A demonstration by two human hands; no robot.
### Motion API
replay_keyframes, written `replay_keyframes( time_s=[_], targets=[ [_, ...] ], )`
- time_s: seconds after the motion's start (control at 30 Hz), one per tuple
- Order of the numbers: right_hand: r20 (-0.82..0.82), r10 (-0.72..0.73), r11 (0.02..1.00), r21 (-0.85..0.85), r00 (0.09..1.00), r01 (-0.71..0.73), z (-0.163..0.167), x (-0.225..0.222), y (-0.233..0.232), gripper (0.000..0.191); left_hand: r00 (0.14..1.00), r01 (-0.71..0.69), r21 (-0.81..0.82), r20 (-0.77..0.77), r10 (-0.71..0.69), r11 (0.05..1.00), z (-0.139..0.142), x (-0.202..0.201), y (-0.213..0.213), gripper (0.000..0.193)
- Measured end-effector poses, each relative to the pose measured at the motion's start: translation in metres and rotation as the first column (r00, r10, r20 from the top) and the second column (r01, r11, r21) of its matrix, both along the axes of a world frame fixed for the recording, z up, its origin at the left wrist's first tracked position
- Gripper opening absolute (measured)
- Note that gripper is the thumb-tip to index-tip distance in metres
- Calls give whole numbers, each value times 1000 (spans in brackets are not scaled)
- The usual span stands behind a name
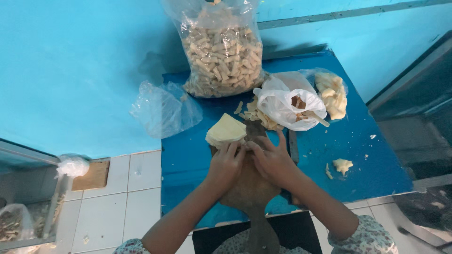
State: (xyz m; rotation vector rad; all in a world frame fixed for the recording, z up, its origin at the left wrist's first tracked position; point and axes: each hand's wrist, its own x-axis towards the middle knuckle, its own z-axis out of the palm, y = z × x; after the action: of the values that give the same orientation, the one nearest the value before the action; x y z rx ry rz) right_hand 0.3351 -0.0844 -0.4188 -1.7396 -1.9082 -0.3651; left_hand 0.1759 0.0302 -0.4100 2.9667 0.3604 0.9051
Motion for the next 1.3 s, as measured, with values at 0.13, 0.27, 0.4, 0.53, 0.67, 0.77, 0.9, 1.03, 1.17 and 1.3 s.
replay_keyframes(
  time_s=[0.13,0.27,0.4,0.53,0.67,0.77,0.9,1.03,1.17,1.3],
  targets=[
    [-16,-19,999,-37,1000,19,9,1,-1,39,999,-18,30,-39,20,999,0,5,-1,40],
    [7,-2,1000,10,1000,2,23,-3,0,46,1000,-25,-56,-5,24,998,4,2,-2,31],
    [53,-6,999,38,999,4,38,-12,5,50,986,46,-169,166,-18,984,15,-9,-3,24],
    [98,-66,997,31,993,64,52,-26,7,50,981,27,-197,192,12,980,23,-27,-7,23],
    [-19,-39,996,80,999,40,61,-43,-1,47,963,47,-229,270,17,972,34,-47,-13,23],
    [-182,-33,992,115,983,55,69,-50,-11,48,961,87,-266,278,-10,960,45,-64,-11,22],
    [-896,-5,983,-86,444,-164,70,-55,-14,59,946,215,-388,310,-93,896,56,-79,-8,36],
    [-997,-62,909,-71,37,-410,65,-58,-12,60,933,329,-486,297,-201,810,59,-85,-1,43],
    [-994,-108,901,-109,26,-419,59,-59,-6,60,932,358,-486,238,-273,797,57,-90,6,32],
    [-981,-177,898,-194,79,-396,54,-53,-4,63,931,359,-423,228,-285,832,52,-86,12,25]
  ],
)
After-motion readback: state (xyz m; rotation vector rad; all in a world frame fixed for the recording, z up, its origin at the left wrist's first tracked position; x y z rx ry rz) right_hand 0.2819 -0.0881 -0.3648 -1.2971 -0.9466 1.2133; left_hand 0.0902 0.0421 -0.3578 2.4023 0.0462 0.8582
